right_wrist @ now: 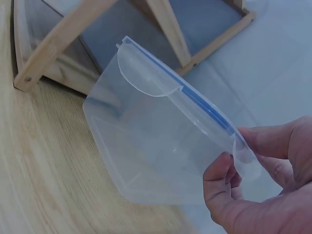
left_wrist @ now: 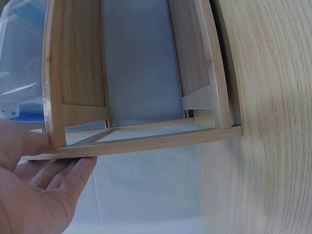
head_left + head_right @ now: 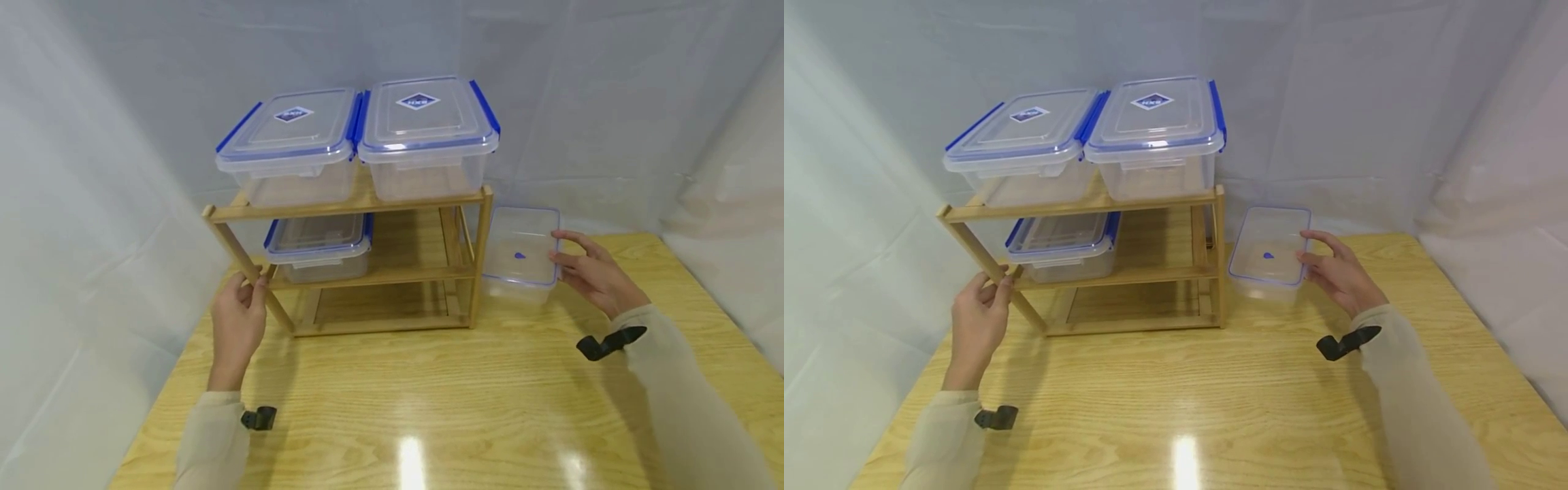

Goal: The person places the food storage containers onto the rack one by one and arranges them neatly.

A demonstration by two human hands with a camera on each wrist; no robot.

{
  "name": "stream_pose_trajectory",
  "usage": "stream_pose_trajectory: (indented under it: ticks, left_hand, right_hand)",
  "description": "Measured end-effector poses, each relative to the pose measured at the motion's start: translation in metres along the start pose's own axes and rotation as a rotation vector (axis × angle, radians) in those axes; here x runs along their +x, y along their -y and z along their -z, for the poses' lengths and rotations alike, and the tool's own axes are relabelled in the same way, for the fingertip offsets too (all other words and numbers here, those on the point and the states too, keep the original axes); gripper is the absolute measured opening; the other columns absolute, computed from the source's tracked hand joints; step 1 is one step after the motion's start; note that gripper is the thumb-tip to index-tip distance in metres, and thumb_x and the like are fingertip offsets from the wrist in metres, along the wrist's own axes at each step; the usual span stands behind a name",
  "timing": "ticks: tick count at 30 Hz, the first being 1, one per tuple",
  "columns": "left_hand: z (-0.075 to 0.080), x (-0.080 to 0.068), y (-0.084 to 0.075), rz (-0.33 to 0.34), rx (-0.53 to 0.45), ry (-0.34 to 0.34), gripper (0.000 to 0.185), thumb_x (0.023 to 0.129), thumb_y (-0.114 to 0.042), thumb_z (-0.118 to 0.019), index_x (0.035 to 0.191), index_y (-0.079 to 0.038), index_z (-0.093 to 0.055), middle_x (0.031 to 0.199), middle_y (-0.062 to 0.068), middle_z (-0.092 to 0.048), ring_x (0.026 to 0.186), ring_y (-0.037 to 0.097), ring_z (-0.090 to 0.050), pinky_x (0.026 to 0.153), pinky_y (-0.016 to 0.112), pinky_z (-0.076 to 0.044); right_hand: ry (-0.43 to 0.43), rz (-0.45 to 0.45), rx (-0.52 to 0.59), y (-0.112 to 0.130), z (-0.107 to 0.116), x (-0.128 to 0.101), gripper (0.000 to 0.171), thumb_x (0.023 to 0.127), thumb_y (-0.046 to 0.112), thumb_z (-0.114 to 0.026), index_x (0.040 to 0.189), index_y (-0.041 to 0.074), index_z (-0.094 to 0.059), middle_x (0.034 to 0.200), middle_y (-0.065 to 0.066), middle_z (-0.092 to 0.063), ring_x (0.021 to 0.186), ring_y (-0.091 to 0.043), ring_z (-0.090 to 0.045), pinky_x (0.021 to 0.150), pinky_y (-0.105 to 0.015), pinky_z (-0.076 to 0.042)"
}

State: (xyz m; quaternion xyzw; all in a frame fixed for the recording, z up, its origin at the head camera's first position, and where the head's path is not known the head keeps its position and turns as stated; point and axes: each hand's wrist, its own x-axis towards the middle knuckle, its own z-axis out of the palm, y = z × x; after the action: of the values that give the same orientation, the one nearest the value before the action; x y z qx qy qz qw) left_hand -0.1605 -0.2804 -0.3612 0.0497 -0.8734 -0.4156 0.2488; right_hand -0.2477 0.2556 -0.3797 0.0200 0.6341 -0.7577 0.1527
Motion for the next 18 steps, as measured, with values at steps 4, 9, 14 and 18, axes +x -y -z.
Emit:
stream_pose_trajectory:
  ticks: [4,9,14,18]
  left_hand:
    - [0.000,0.000,0.000,0.005,0.000,0.004,0.036,0.100,-0.025,-0.047,0.128,-0.003,-0.056,0.115,0.021,-0.064,0.101,0.031,-0.065,0.082,0.042,-0.055]
    - [-0.001,0.000,0.001,0.002,0.002,0.002,0.036,0.100,-0.025,-0.047,0.128,-0.004,-0.056,0.114,0.022,-0.064,0.100,0.031,-0.065,0.082,0.043,-0.055]
    - [-0.001,0.000,0.001,0.001,0.003,0.001,0.035,0.100,-0.024,-0.047,0.127,-0.003,-0.056,0.114,0.022,-0.064,0.101,0.031,-0.065,0.082,0.042,-0.055]
    - [-0.001,0.000,0.001,0.004,0.000,-0.001,0.035,0.100,-0.024,-0.048,0.128,-0.004,-0.056,0.114,0.022,-0.064,0.102,0.031,-0.065,0.083,0.041,-0.054]
  right_hand:
    - [0.002,0.021,-0.003,0.000,0.001,-0.011,0.063,0.092,0.016,-0.064,0.145,0.021,-0.031,0.113,-0.003,-0.054,0.090,-0.009,-0.058,0.076,-0.023,-0.053]
    - [0.028,0.049,-0.004,-0.001,0.005,-0.028,0.061,0.093,0.014,-0.062,0.145,0.019,-0.030,0.121,-0.004,-0.050,0.097,-0.009,-0.059,0.080,-0.022,-0.053]
    - [0.043,0.062,0.009,-0.003,0.010,-0.046,0.062,0.094,0.013,-0.059,0.147,0.019,-0.027,0.124,-0.004,-0.048,0.101,-0.010,-0.058,0.084,-0.024,-0.053]
    - [0.048,0.075,-0.004,-0.005,0.014,-0.060,0.063,0.095,0.014,-0.057,0.148,0.020,-0.024,0.120,-0.003,-0.051,0.099,-0.010,-0.059,0.083,-0.024,-0.053]
